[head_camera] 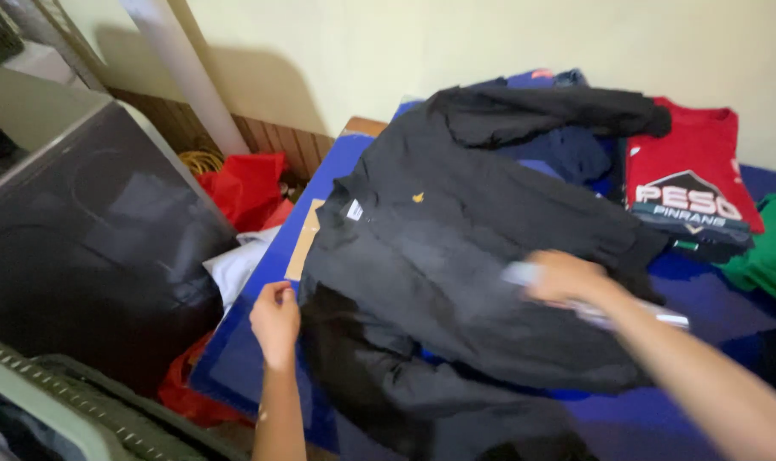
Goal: Folding a red t-shirt and a black jacket using a cardboard folding guide.
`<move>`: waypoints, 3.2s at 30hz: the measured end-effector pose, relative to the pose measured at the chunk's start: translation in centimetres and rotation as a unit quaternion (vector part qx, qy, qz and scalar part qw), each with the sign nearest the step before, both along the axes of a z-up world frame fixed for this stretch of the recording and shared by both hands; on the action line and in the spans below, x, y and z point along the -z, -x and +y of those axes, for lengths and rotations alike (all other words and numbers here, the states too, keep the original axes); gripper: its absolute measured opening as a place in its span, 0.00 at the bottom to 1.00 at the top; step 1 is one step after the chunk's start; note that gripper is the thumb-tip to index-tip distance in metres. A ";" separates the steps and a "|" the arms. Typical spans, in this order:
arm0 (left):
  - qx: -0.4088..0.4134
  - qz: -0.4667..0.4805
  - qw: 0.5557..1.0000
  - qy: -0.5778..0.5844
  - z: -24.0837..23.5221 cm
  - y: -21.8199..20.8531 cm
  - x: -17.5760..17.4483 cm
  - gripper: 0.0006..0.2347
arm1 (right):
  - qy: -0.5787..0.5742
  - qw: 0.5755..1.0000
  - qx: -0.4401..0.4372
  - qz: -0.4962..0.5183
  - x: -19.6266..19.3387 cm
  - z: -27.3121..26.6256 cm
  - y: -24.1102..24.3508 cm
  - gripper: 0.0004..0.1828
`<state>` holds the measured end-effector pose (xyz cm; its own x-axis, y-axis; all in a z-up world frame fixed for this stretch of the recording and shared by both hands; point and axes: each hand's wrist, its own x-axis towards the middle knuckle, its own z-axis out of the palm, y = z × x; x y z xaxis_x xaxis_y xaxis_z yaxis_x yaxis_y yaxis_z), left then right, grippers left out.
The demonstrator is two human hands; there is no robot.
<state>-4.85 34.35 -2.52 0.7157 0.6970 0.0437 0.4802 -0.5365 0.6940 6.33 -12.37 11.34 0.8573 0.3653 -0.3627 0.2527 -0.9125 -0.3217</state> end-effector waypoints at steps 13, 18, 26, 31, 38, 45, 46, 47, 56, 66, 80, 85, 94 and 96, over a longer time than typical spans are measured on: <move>0.070 -0.081 0.983 -0.153 -4.5 -3.4 7.2 0.25 | -0.335 0.922 0.168 -0.095 -12.4 4.5 -7.7 0.16; 0.022 -0.077 0.946 -0.313 -5.9 -2.8 8.7 0.26 | 0.012 0.982 0.010 -0.190 -6.1 -0.5 -11.7 0.09; -0.001 -0.089 0.942 -0.325 -6.3 -2.7 8.2 0.26 | -0.153 0.952 0.265 0.019 -0.7 -7.9 -15.9 0.38; -0.020 -0.068 0.934 -0.350 -6.4 -2.9 10.0 0.26 | -0.290 0.919 0.266 -0.008 -5.9 -0.1 -16.8 0.27; 0.028 -0.065 0.930 -0.362 -6.5 -3.4 8.6 0.27 | 0.037 0.874 0.410 -0.259 -3.6 -17.5 -21.7 0.33; 0.217 -0.117 0.962 -0.119 1.8 -5.9 11.4 0.12 | -0.316 0.918 0.230 0.068 -11.0 3.2 -1.0 0.37; 0.201 -0.137 0.967 0.071 3.0 -5.9 10.4 0.11 | -0.306 0.926 0.196 0.105 -11.3 5.8 1.3 0.35; 0.177 -0.149 0.938 0.258 4.0 -6.2 9.2 0.10 | -0.297 0.930 0.163 0.142 -12.0 8.3 3.2 0.33; 0.079 -0.082 0.904 0.412 4.2 -6.4 5.8 0.19 | 0.171 0.946 0.128 0.246 -0.7 -2.0 17.1 0.25; 0.080 0.019 0.887 0.455 3.3 -9.2 1.4 0.22 | -0.051 0.907 0.302 0.290 10.1 -7.0 26.1 0.24; 0.062 0.005 0.858 0.509 5.0 -7.7 2.1 0.19 | 0.023 0.991 0.126 -0.045 11.4 -11.5 18.8 0.25; 0.124 -0.061 0.831 0.539 3.2 -7.3 -1.8 0.18 | 0.107 0.961 0.228 -0.116 16.5 -12.0 12.3 0.28; 0.228 -0.314 0.752 0.534 2.3 4.3 -12.5 0.14 | -0.214 0.899 0.169 0.342 3.5 -17.1 13.4 0.13; 0.278 -0.339 0.768 0.467 1.4 4.1 -16.8 0.15 | -0.099 0.934 0.119 0.322 4.0 -26.5 11.2 0.21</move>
